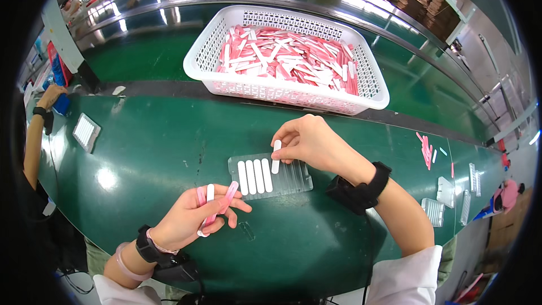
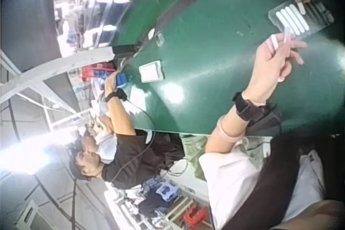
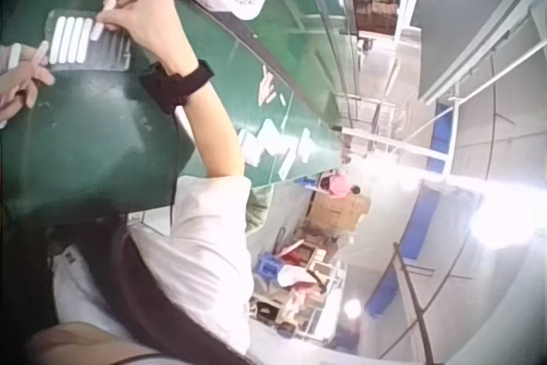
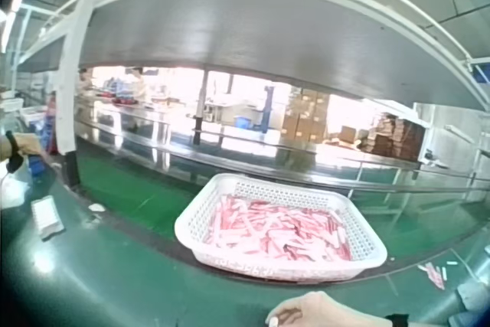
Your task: The person is assembling small pink and white plastic components into a clear plastic tray.
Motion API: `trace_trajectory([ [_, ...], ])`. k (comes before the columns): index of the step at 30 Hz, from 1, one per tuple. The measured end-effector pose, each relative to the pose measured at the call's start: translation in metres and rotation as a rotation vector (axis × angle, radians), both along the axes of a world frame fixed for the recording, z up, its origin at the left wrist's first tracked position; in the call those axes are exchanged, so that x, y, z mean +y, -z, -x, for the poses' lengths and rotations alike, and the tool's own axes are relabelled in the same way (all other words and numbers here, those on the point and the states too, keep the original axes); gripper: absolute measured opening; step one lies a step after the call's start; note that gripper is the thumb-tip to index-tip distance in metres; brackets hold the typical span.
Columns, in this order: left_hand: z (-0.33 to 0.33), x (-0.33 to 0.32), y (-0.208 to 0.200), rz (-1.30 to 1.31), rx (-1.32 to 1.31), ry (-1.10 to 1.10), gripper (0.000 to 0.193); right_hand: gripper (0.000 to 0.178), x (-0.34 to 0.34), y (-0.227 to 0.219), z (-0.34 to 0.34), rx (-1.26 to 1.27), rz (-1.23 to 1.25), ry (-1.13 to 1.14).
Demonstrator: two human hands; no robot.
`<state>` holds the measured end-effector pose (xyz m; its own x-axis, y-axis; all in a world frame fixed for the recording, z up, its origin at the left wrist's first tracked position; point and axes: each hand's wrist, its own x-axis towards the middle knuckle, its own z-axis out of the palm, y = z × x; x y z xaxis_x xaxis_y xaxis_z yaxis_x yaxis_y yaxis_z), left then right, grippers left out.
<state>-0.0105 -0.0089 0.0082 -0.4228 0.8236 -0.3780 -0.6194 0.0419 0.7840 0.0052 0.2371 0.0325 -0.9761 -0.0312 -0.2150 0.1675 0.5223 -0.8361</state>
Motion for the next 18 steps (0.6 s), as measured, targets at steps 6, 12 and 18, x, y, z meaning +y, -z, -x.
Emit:
trace_trajectory([
  [6,0.001,0.001,-0.008,0.032,0.03,-0.009,0.025,0.04,-0.002,0.009,-0.012,0.305,-0.426,-0.225],
  [12,-0.002,0.002,-0.007,0.053,0.039,0.015,0.024,0.028,-0.04,-0.006,-0.033,-0.01,0.19,-0.123],
  [18,0.001,0.0,0.002,-0.11,-0.086,0.025,0.031,0.007,-0.031,0.0,-0.029,0.359,0.132,0.051],
])
